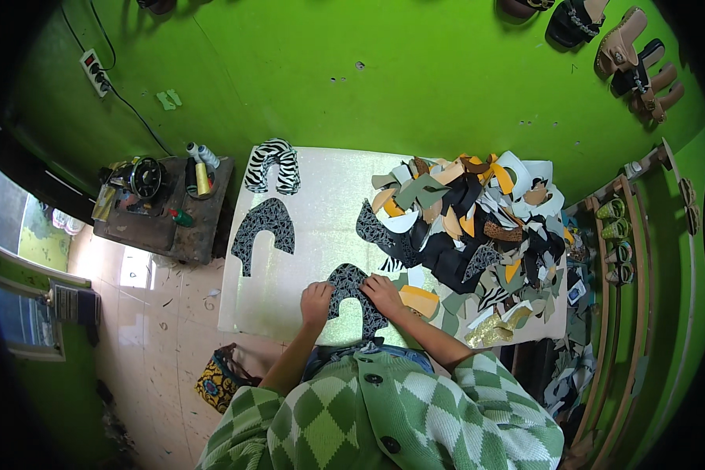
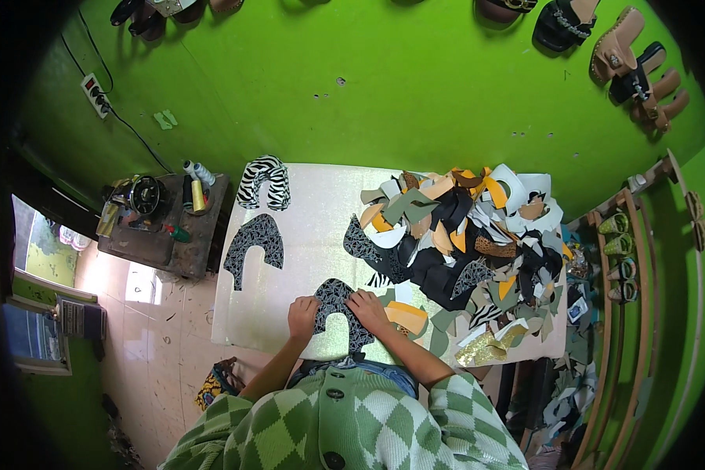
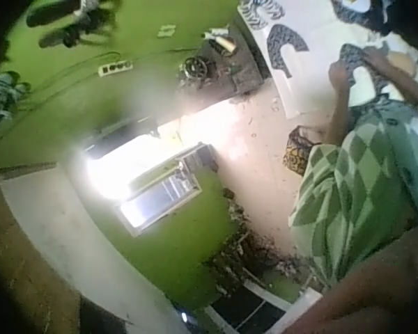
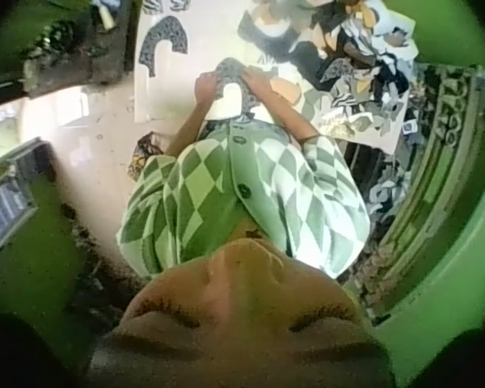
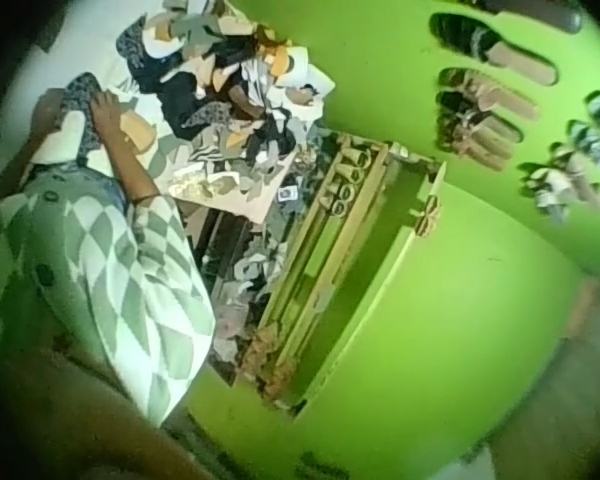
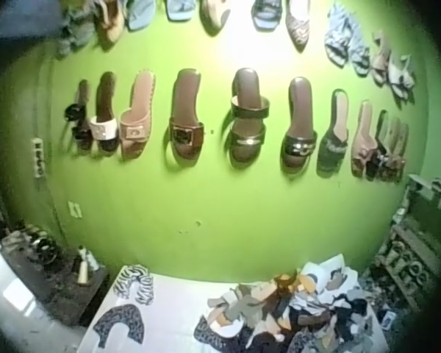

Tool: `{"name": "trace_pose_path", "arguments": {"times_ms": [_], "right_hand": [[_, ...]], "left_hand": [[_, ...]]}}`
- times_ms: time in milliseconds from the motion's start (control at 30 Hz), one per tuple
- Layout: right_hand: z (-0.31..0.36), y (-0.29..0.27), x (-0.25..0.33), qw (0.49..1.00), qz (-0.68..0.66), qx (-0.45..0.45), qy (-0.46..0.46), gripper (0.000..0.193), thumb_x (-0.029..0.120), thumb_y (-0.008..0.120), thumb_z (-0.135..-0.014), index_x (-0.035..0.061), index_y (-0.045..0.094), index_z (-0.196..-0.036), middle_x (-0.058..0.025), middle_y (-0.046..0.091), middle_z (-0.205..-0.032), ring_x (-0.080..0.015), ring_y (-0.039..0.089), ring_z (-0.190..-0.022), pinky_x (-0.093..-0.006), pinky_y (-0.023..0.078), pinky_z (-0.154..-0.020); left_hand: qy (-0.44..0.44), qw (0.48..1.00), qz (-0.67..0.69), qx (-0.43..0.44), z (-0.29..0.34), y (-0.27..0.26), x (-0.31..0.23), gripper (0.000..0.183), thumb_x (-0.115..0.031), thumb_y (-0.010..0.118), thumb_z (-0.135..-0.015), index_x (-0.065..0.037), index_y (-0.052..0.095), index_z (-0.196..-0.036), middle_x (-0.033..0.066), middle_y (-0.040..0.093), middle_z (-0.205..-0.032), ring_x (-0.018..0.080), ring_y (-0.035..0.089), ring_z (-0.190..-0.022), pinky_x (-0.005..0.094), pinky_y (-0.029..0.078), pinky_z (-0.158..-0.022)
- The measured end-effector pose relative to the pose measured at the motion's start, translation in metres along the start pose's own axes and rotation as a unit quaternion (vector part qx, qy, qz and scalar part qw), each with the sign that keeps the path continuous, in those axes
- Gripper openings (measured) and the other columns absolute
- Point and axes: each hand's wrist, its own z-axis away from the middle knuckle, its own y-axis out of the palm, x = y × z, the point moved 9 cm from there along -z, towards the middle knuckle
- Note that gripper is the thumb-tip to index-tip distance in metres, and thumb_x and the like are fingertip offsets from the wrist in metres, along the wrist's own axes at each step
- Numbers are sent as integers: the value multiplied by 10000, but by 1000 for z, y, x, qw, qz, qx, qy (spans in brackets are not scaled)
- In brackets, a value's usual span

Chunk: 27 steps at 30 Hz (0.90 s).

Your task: Sorting and inspecting various cut leather and fabric pieces for shoe assembly.

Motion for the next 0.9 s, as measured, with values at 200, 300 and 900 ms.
{"name": "trace_pose_path", "arguments": {"times_ms": [200, 300, 900], "right_hand": [[13, 11, 2, 1000, -8, 6, 20, 334, 90, 498, -770, 53, 552, -1097, -95, 515, -983, -255, 512, -968, -356, 432, -842], [14, 16, 5, 999, 7, 25, 40, 391, 85, 500, -772, 51, 527, -1161, -98, 512, -999, -257, 509, -976, -352, 427, -853], [-42, 55, -8, 989, 54, 132, 26, 86, 109, 513, -750, 79, 568, -689, -72, 540, -713, -238, 592, -704, -439, 361, -962]], "left_hand": [[6, 1000, -12, 14, 6, 6, -8, 218, -86, 582, -730, -67, 602, -946, 69, 574, -1005, 234, 532, -973, 344, 414, -821], [3, 998, -38, 51, 18, 11, -16, 350, -124, 558, -757, -70, 567, -1103, 117, 549, -1101, 248, 506, -1060, 354, 394, -890], [-6, 990, -56, 129, 20, 14, -30, 514, -197, 534, -791, -143, 463, -1297, 183, 461, -1274, 317, 438, -1171, 414, 331, -972]]}}
